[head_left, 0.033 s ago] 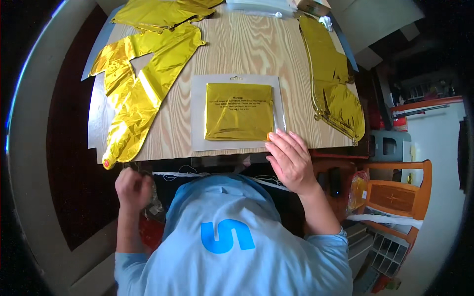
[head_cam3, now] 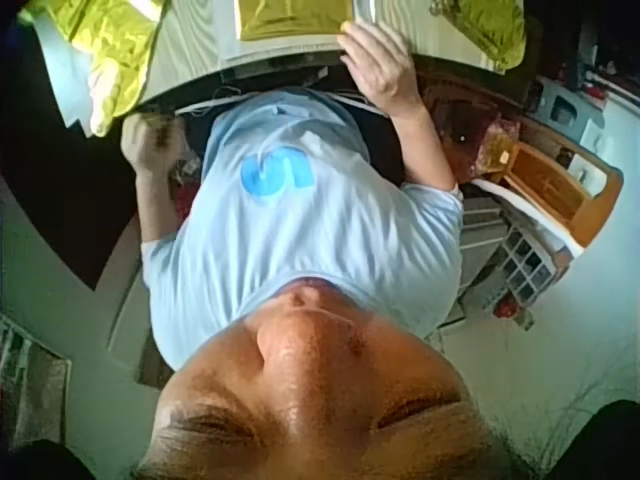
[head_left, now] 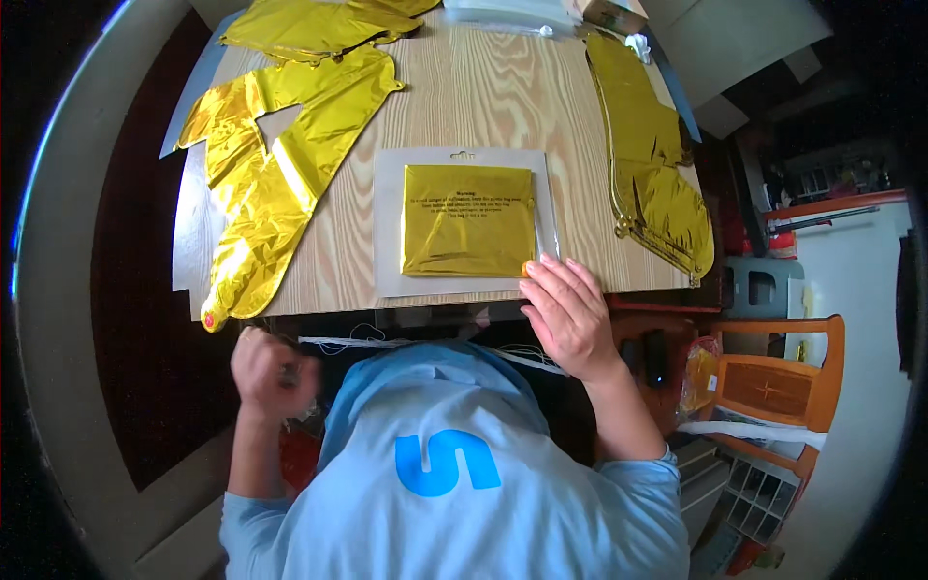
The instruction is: Folding gold foil balloons and placing them into clear plastic bags with cardboard headers.
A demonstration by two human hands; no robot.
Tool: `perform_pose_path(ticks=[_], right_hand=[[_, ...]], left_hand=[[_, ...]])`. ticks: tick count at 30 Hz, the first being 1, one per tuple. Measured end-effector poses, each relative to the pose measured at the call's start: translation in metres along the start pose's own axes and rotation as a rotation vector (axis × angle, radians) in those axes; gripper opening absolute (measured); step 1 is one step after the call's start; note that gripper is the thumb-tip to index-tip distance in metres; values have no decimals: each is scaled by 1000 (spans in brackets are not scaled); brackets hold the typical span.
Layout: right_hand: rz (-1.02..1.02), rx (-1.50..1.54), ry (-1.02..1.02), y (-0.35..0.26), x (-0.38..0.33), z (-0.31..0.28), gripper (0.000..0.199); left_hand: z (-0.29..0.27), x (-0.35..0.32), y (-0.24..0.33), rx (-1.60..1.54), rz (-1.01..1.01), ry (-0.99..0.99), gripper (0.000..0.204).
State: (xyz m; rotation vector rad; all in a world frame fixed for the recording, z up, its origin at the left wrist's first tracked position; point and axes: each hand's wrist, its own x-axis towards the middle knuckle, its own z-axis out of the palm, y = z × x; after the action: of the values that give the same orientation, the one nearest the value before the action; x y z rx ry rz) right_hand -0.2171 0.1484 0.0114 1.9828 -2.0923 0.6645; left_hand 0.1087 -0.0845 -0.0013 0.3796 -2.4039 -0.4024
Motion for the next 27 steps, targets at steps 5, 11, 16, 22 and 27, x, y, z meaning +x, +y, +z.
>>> perform_pose_path(ticks=[5,11,16,22,27], right_hand=[[-27,41,51,3,5,5,28],[41,317,96,12,8,1,17],[198,346,36,9,32,-1,25],[543,467,-201,11,50,-9,37],[560,399,-308,19,67,-10,42]], left_hand=[[43,64,34,20,186,-169,50],[59,67,12,-224,136,-201,22],[53,78,19,-310,-48,-184,21],[38,86,21,-316,-427,-334,31],[40,104,42,55,67,-290,62]])
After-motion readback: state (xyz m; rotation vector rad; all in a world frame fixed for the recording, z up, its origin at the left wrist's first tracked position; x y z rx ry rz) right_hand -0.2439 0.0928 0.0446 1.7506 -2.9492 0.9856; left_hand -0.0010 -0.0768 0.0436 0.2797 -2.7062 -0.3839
